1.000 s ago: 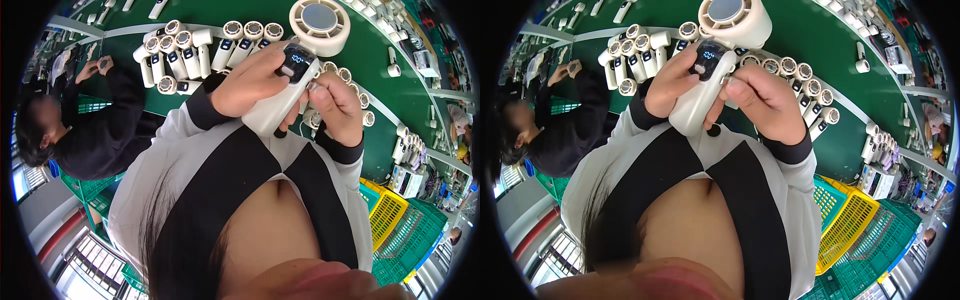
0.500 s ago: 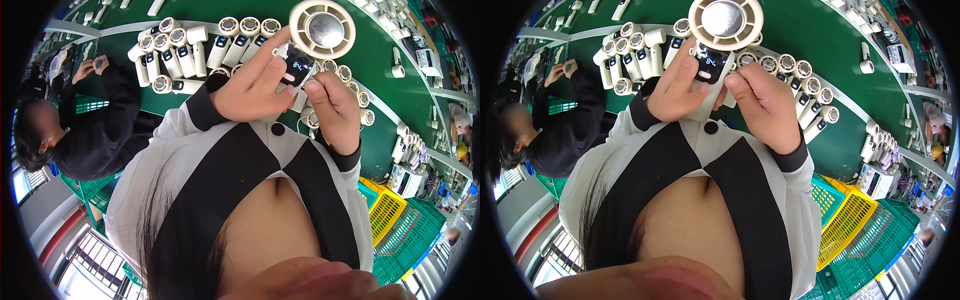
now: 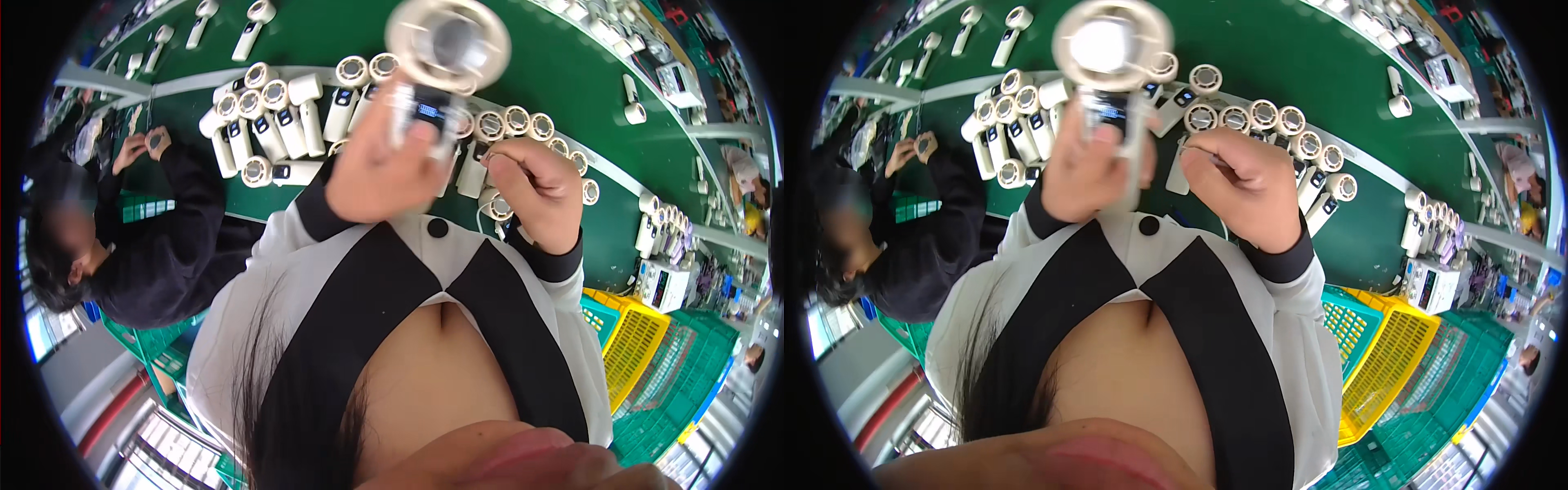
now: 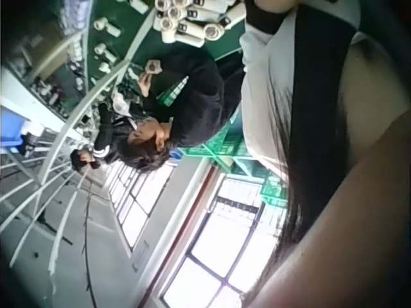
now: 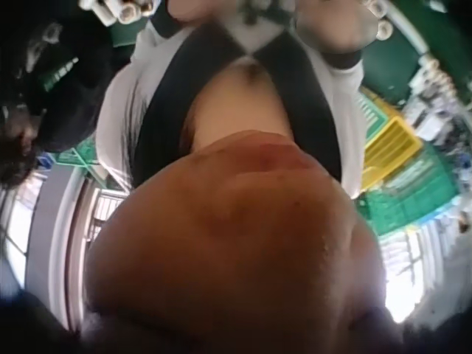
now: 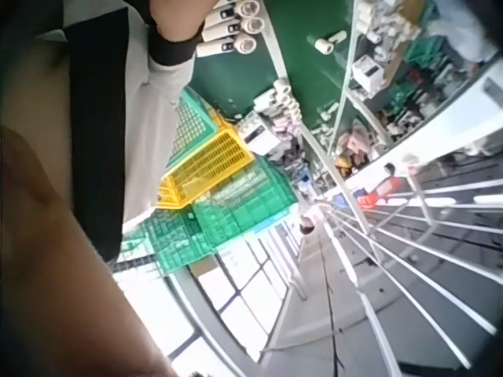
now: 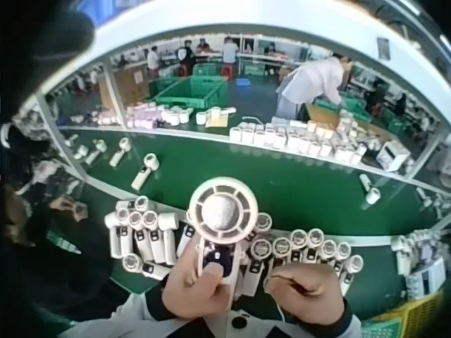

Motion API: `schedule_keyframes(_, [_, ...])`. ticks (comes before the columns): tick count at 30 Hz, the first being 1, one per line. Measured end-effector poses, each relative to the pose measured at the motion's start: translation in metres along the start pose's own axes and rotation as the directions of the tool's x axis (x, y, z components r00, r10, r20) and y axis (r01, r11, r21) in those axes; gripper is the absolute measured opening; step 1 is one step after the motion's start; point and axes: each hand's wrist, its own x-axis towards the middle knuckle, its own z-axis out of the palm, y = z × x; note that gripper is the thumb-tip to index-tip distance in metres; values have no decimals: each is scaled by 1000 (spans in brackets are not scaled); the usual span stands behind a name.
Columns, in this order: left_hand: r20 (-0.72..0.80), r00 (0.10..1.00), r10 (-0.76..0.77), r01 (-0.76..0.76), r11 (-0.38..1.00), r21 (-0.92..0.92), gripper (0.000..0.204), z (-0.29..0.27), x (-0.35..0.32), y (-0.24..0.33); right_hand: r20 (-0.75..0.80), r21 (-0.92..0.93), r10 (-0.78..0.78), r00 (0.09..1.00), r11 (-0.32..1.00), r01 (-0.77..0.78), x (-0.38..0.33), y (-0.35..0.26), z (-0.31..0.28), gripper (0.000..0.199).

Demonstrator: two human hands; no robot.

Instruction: Inspecting handheld electronic devices on a production line by checking their digital displays and sorting them.

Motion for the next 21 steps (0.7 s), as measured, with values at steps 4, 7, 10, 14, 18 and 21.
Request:
schedule_keyframes(4, [-138, 945, 297, -255, 931, 263, 42, -37, 9, 61, -105, 82, 93, 990, 993, -85, 0, 6, -7, 6])
schedule_keyframes(7, [-68, 824, 562, -526, 805, 273, 43, -45, -6, 114, -165, 73, 129, 978, 990, -118, -1, 12, -11, 6])
schedule_keyframes(10, [351, 593, 725, -804, 515, 296, 42, -12, -6, 113, -168, -38, 166, 972, 984, -174, 1, 24, -11, 7])
schedule_keyframes(14, [81, 899, 431, -433, 902, 4, 34, 5, 17, 97, -362, 76, 172, 916, 985, -154, 3, 14, -34, 9])
schedule_keyframes(18, [4, 986, -165, 159, 940, -301, 27, 5, 55, 47, -615, 334, 239, 751, 942, -27, -26, 15, -70, 19])
schedule_keyframes(21, [12, 819, -573, 569, 810, -146, 29, -21, 123, -47, -584, 519, 41, 810, 787, 334, -73, 24, -109, 20])
